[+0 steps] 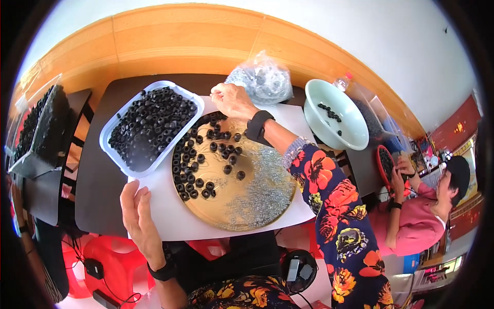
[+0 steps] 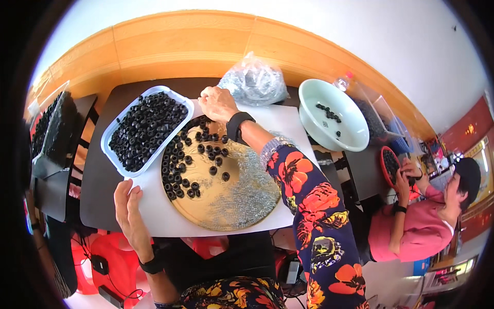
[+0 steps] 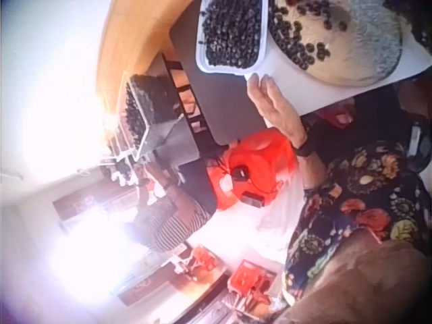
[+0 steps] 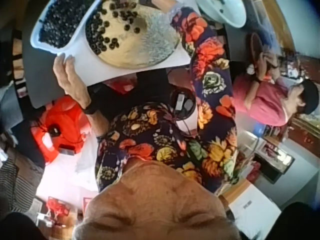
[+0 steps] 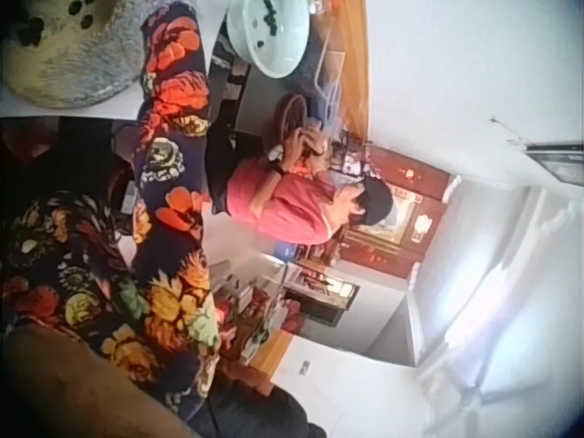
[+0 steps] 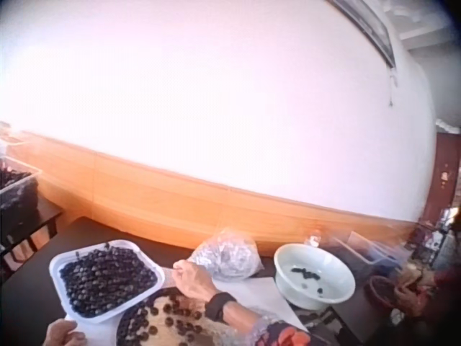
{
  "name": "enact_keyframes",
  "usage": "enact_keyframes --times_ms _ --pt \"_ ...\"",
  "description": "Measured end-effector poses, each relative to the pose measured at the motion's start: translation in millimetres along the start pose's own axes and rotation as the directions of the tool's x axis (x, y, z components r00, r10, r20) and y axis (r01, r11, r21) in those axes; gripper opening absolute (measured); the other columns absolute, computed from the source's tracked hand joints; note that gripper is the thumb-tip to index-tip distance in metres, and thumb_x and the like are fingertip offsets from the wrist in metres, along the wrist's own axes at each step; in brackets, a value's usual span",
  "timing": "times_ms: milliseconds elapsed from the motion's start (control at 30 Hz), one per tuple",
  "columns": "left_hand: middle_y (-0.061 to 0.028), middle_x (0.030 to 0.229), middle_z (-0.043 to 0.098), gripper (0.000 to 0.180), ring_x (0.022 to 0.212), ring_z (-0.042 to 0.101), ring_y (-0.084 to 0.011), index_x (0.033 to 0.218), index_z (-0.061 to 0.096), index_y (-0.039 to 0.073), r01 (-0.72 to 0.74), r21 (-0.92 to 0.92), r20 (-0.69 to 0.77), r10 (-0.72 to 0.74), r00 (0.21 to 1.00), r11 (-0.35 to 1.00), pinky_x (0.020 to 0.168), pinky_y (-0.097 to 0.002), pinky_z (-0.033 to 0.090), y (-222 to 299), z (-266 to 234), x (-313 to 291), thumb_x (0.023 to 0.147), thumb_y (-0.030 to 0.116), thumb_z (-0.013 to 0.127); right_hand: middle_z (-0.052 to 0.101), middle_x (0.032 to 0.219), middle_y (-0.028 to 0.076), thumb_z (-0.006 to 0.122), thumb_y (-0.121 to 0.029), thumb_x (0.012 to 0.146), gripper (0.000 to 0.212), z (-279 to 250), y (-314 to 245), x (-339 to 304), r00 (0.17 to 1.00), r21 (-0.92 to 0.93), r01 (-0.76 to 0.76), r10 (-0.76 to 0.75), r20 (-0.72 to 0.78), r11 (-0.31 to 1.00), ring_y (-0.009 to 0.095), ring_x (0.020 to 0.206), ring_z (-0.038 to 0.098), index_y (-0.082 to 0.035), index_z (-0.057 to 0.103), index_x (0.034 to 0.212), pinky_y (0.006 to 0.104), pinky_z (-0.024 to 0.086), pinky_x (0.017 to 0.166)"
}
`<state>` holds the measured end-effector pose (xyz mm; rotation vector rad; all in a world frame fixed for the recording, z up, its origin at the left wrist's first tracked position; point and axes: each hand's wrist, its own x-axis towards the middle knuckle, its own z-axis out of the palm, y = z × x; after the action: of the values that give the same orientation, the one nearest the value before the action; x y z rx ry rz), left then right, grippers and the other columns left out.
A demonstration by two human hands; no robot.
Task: Manually assembling small black plastic components by hand on a tray.
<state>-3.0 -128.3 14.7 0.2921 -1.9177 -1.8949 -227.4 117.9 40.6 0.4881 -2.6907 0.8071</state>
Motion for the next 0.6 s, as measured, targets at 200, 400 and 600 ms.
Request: enact_keyframes --times_ms 200,400,600 --pt "-0.0107 0.107 0.061 0.024 0.099 0.057 -0.0218 0.112 0.056 -0.003 -0.172 0.231 0.208 0.124 0.97 0.958 0.093 -0.0338 0.043 -10 7 -11 0.088 0.001 0.054 0.068 0.083 0.019 0.053 -0.024 0.085 0.025 -54 22 -46 0.997 -0.111 -0.073 0.076 0.022 0.991 0.039 0.079 0.065 -0.005 0.07 0.085 0.0444 0.052 0.073" --pt "-0.0158 0.103 0.059 0.025 0.108 0.052 -0.0334 0.108 0.055 -0.003 -0.331 0.372 0.266 0.242 0.933 0.867 0.094 -0.0401 0.041 -9 19 -25 0.083 -0.002 0.057 0.067 0.086 0.022 0.051 -0.017 0.087 0.023 -71 51 -101 0.989 -0.257 -0.142 0.147 -0.001 0.956 0.042 0.082 0.064 -0.004 0.069 0.083 0.0484 0.051 0.076" --pt "-0.0165 0.102 0.057 0.029 0.108 0.049 -0.0377 0.106 0.055 -0.004 -0.466 0.456 0.352 0.327 0.877 0.758 0.092 -0.0445 0.04 -11 29 -32 0.078 -0.004 0.063 0.067 0.082 0.02 0.051 -0.013 0.082 0.022 -74 78 -122 0.999 -0.273 -0.034 0.039 0.014 0.961 0.04 0.08 0.064 -0.001 0.067 0.089 0.0467 0.049 0.076"
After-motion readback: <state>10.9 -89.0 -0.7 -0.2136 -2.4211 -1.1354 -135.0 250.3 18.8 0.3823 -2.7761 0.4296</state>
